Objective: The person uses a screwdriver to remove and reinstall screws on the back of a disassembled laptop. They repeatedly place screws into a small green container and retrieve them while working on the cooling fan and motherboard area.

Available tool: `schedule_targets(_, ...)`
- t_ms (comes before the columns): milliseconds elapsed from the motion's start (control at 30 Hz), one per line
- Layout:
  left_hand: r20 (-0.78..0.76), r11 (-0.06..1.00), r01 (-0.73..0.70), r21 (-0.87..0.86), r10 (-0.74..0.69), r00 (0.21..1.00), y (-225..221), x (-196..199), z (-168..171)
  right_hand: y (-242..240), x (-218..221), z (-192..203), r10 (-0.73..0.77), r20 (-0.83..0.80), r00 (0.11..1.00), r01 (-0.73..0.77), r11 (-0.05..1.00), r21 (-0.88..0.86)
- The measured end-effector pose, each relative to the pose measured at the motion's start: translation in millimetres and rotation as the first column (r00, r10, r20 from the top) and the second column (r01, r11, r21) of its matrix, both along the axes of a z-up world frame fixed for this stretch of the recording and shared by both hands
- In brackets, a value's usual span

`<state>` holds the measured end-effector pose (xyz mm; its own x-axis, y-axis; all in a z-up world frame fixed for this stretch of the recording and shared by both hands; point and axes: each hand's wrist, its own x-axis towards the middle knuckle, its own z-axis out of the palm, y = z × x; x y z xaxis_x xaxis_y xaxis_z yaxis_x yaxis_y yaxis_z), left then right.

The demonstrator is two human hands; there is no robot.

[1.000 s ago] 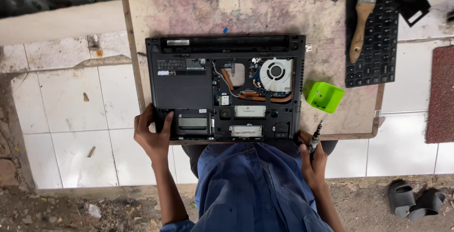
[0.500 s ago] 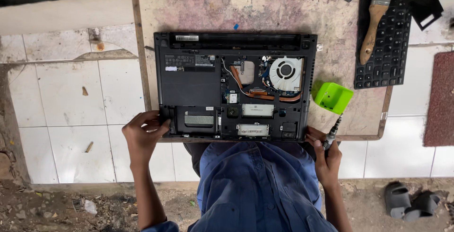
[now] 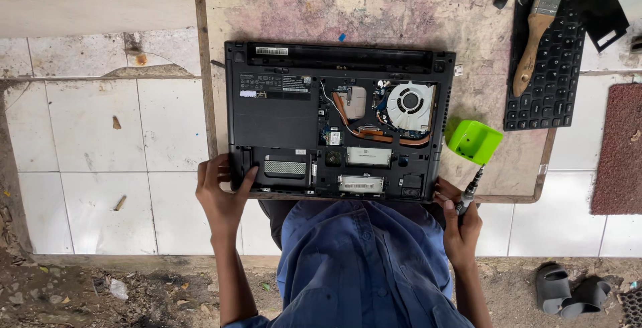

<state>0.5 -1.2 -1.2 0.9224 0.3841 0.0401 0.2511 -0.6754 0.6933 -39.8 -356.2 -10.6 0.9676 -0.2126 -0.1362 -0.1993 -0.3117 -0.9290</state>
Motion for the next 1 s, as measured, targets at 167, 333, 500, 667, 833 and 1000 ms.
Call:
schedule_targets(167,0.029,0.994,-0.008,0.106,0.005,1.000,-2.1,-2.2,-5.3,-1.6,-4.7,-7.6,0.003,-0.021,1.000,-0.004,0.999,-0.048)
schedule_targets(333,0.021,0.999,-0.032,-0.014,0.032,0.999,-3.5,1.8,-4.1,4.0,-1.2,-4.6,-0.032,-0.030,0.999,0.031,0.999,-0.039)
schedule_targets(500,0.065,0.995,-0.057,-0.077,0.062,0.996,-11.1,23.5,-1.0,0.6,9.8,-21.8,-0.075,-0.017,0.997,0.076,0.992,0.097)
schedule_targets(667,0.147,0.997,-0.077,0.009,0.075,0.986,-15.4,40.1,-22.3,9.9,24.9,-43.0,-0.238,-0.110,0.965,0.250,0.961,0.120)
schedule_targets(833,0.227,0.979,-0.114,0.170,0.074,0.971,-20.6,40.1,-29.1,25.3,31.7,-42.9,-0.175,0.031,0.984,0.177,0.979,-0.099)
schedule_targets(1000,0.286,0.960,-0.161,0.227,0.092,0.954,-25.8,38.9,-28.7,30.3,29.1,-43.2,-0.180,0.151,0.972,0.211,0.952,-0.220)
